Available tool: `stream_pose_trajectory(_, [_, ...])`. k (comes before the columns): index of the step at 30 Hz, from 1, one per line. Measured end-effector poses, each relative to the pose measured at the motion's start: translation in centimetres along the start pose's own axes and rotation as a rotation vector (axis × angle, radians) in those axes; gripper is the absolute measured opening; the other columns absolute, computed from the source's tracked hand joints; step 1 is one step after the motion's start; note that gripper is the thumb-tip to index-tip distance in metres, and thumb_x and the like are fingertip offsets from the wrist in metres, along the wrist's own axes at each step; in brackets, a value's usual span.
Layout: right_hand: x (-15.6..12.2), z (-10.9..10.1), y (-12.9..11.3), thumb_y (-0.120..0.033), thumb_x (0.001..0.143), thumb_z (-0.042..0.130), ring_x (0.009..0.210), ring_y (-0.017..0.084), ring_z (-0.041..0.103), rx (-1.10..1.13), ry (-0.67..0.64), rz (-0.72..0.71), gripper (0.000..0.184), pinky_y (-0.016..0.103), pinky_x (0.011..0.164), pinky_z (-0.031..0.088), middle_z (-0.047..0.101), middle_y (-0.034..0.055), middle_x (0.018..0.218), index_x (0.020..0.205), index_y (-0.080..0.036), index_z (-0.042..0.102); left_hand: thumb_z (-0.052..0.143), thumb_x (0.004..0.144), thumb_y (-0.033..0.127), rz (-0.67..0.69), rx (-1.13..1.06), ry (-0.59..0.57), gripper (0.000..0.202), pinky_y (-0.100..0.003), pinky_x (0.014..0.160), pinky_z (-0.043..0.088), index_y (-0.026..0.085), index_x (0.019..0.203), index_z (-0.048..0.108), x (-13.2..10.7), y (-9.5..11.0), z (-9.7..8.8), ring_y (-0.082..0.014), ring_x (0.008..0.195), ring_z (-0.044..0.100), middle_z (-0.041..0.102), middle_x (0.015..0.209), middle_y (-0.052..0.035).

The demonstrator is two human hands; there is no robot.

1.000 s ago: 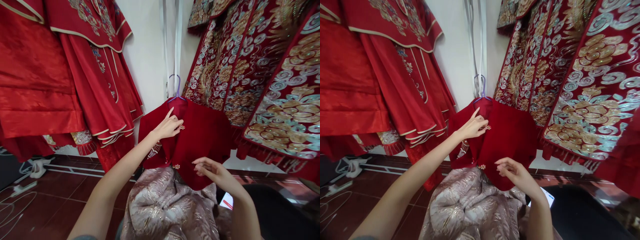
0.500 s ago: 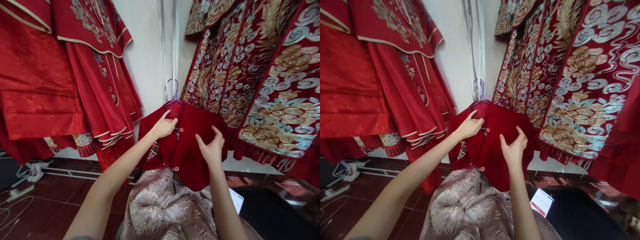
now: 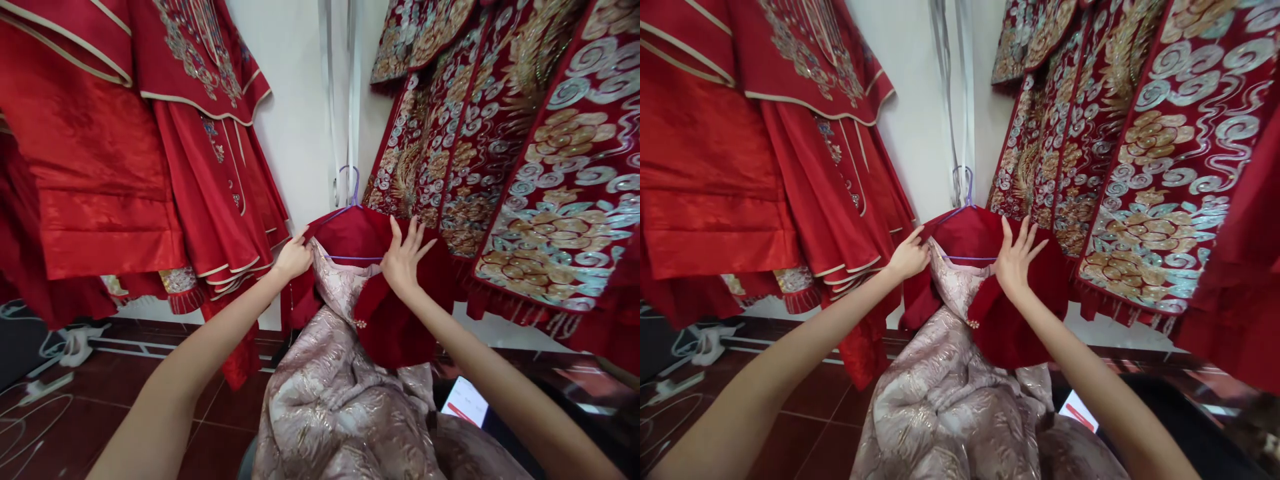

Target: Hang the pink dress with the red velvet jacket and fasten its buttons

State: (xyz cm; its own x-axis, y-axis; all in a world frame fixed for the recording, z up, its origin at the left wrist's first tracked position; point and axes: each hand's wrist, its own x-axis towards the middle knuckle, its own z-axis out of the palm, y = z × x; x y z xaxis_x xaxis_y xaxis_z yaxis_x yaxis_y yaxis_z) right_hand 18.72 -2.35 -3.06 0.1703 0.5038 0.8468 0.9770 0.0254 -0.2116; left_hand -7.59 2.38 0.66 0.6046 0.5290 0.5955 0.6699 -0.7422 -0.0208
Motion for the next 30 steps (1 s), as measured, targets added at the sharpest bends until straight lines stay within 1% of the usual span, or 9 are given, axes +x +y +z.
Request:
stream_pose_trajectory(4, [1.4,-2.1,3.1,-0.006,0.075,0.038,0.141,0.035,0.015,-0.073,-0.058,-0.129,0.08,0.067,0.105,0.017,0.016,0.0164,0.154,0.15,-0.021,0.013,0.046,0.076,0.012,-0.007,0.2,-0.003,0.029,-0.053,0.11,0.015,0.019,0.064,0.071,-0.3,-0.7,-0.5,-0.0282,0.09,0.054,0.061,0.065,-0.0108])
stream_pose_trajectory(7, [2.0,-3.2,5.2,-0.008,0.082,0.037,0.133,0.032,0.031,-0.112,-0.111,-0.193,0.068,0.059,0.105,0.028,0.034,0.0174,0.145,0.147,-0.019,0.023,0.047,0.076,0.01,-0.013,0.27,-0.009,0.028,-0.051,0.108,0.017,0.017,0.062,0.07,0.2,-0.9,-0.5,-0.0278,0.089,0.054,0.063,0.067,-0.0118])
stream_pose_trajectory(10, [2.5,-4.1,7.0,-0.008,0.082,0.039,0.124,0.032,0.04,-0.156,-0.204,-0.205,0.061,0.048,0.091,0.045,0.044,0.0186,0.135,0.142,-0.017,0.032,0.046,0.075,0.01,-0.033,0.363,-0.034,0.028,-0.049,0.107,0.016,0.016,0.063,0.07,0.9,-1.2,-0.8,-0.0272,0.089,0.053,0.064,0.069,-0.0126])
stream_pose_trajectory(12, [2.9,-4.8,7.9,-0.008,0.082,0.041,0.117,0.031,0.045,-0.194,-0.257,-0.184,0.057,0.039,0.077,0.05,0.047,0.0187,0.129,0.138,-0.017,0.037,0.045,0.076,0.01,-0.049,0.415,-0.06,0.028,-0.047,0.107,0.015,0.015,0.068,0.071,1.3,-1.5,-1.3,-0.0265,0.09,0.054,0.066,0.072,-0.0128])
stream_pose_trajectory(16, [4.4,-6.3,8.8,-0.011,0.086,0.043,0.093,0.026,0.056,-0.27,-0.32,-0.168,0.037,0.032,0.066,0.042,0.055,0.0178,0.109,0.123,-0.013,0.05,0.047,0.078,0.017,-0.064,0.556,-0.134,0.028,-0.044,0.108,0.011,0.01,0.088,0.072,2.2,-1.9,-3.0,-0.0269,0.096,0.055,0.069,0.09,-0.015])
stream_pose_trajectory(20, [6.9,-7.2,9.9,-0.01,0.087,0.045,0.088,0.021,0.055,-0.237,-0.315,-0.212,0.031,0.03,0.064,0.032,0.059,0.0166,0.103,0.116,-0.011,0.055,0.057,0.075,0.033,-0.064,0.702,-0.227,0.043,-0.043,0.108,0.009,0.008,0.11,0.064,3.1,-2.0,-4.7,-0.0291,0.104,0.053,0.068,0.104,-0.0158])
stream_pose_trajectory(25, [10.2,-6.9,12.6,-0.003,0.085,0.045,0.099,0.02,0.053,-0.214,-0.343,-0.276,0.037,0.028,0.069,0.032,0.061,0.015,0.111,0.118,-0.013,0.057,0.068,0.066,0.05,-0.058,0.653,-0.349,0.061,-0.043,0.108,0.011,0.011,0.113,0.063,4.1,-2.1,-6.6,-0.0308,0.118,0.046,0.063,0.119,-0.0181])
stream_pose_trajectory(28, [12.3,-6.3,13.9,-0.009,0.086,0.046,0.106,0.02,0.053,-0.23,-0.424,-0.257,0.034,0.027,0.074,0.035,0.06,0.0132,0.118,0.118,-0.015,0.058,0.068,0.06,0.064,-0.048,0.63,-0.452,0.075,-0.039,0.107,0.019,0.014,0.116,0.062,4.6,-2.0,-7.7,-0.0294,0.12,0.045,0.062,0.122,-0.0167])
stream_pose_trajectory(30, [13.6,-5.7,14.2,-0.02,0.085,0.053,0.101,0.023,0.057,-0.236,-0.483,-0.214,0.027,0.027,0.074,0.038,0.064,0.012,0.114,0.111,-0.018,0.062,0.064,0.058,0.072,-0.076,0.608,-0.517,0.08,-0.035,0.103,0.027,0.016,0.115,0.063,4.9,-1.8,-8.1,-0.0283,0.116,0.049,0.064,0.119,-0.0151])
